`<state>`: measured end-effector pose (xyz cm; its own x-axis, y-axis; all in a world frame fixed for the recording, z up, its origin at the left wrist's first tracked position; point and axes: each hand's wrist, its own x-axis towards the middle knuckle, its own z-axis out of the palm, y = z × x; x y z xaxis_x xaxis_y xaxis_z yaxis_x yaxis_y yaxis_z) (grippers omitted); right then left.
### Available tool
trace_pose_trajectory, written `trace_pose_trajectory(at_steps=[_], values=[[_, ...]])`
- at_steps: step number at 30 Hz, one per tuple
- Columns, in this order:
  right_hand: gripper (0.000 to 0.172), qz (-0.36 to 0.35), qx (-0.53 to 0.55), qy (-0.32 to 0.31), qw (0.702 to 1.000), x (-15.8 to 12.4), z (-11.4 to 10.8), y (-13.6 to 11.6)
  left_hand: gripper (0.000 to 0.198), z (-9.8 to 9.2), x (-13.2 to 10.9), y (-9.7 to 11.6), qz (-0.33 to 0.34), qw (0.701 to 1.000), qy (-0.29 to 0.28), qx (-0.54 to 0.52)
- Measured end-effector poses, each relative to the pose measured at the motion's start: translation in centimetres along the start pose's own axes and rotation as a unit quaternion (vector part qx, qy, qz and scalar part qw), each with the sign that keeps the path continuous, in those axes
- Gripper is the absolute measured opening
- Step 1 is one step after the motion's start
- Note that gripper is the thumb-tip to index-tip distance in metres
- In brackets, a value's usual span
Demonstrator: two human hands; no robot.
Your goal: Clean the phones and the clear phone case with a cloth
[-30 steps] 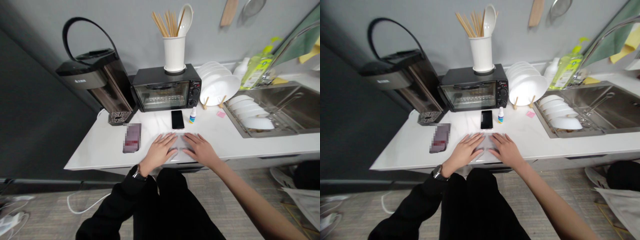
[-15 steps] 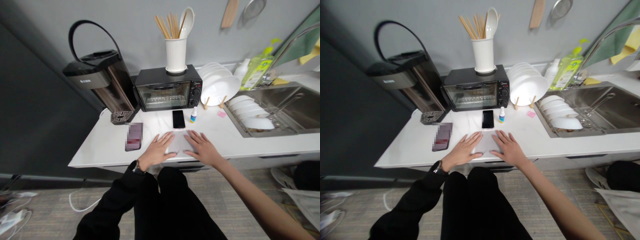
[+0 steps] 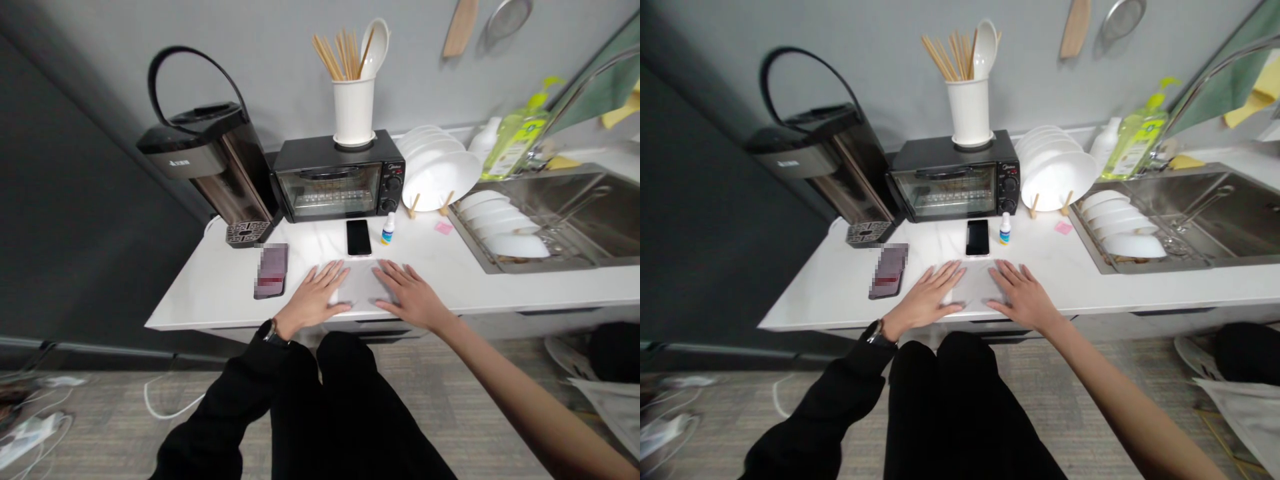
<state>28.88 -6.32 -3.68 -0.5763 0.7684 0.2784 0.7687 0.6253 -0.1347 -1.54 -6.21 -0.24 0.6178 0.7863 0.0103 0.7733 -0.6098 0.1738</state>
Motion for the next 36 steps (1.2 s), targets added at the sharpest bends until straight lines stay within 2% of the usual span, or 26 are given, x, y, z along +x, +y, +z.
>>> trace_pose_trajectory(at_steps=[3, 7, 12, 17, 23, 25, 27, 29, 31, 34, 36], values=[[0.085, -0.001, -0.007, 0.002, 1.000, -0.2, 0.0, 0.1, 0.091, 0.0, -0.1, 0.0, -0.002, 1.000, 0.005, -0.001], [0.088, -0.028, -0.002, -0.024, 0.999, -0.5, 0.2, 0.7, 0.092, 0.3, -0.2, -0.1, -0.003, 1.000, -0.025, -0.002], [0.094, -0.035, 0.008, -0.040, 0.999, -0.3, 0.1, 1.7, 0.101, 0.0, 0.1, -0.2, -0.014, 0.999, -0.030, -0.007], [0.085, -0.003, 0.019, -0.040, 0.999, 0.6, 0.3, 2.2, 0.087, -0.2, 0.7, -0.2, -0.021, 1.000, -0.009, -0.006], [0.105, 0.007, 0.059, -0.099, 0.993, 1.0, 0.1, 3.1, 0.106, 0.4, 0.5, -0.4, -0.035, 0.999, -0.020, -0.006], [0.102, 0.021, 0.100, -0.073, 0.992, 0.9, -0.4, 3.5, 0.105, 0.5, 0.1, -0.5, -0.039, 0.999, -0.010, -0.008], [0.084, 0.077, 0.168, 0.008, 0.983, 0.9, -0.8, 4.2, 0.100, 0.5, -0.3, -0.6, -0.035, 0.999, 0.000, -0.011], [0.065, 0.153, 0.227, 0.109, 0.955, 1.6, -0.9, 5.4, 0.095, 0.6, -0.6, -0.5, -0.022, 1.000, 0.005, -0.014], [0.066, 0.200, 0.259, 0.177, 0.928, 3.2, -0.5, 6.7, 0.089, 0.6, -0.6, -0.3, -0.018, 0.999, 0.024, -0.020], [0.085, 0.202, 0.292, 0.193, 0.915, 6.9, 0.5, 8.5, 0.072, 0.4, 0.0, 0.5, -0.048, 0.992, 0.102, -0.049], [0.078, 0.187, 0.312, 0.175, 0.915, 9.2, 0.8, 9.1, 0.062, 0.0, 0.5, 1.2, -0.062, 0.982, 0.157, -0.081]])
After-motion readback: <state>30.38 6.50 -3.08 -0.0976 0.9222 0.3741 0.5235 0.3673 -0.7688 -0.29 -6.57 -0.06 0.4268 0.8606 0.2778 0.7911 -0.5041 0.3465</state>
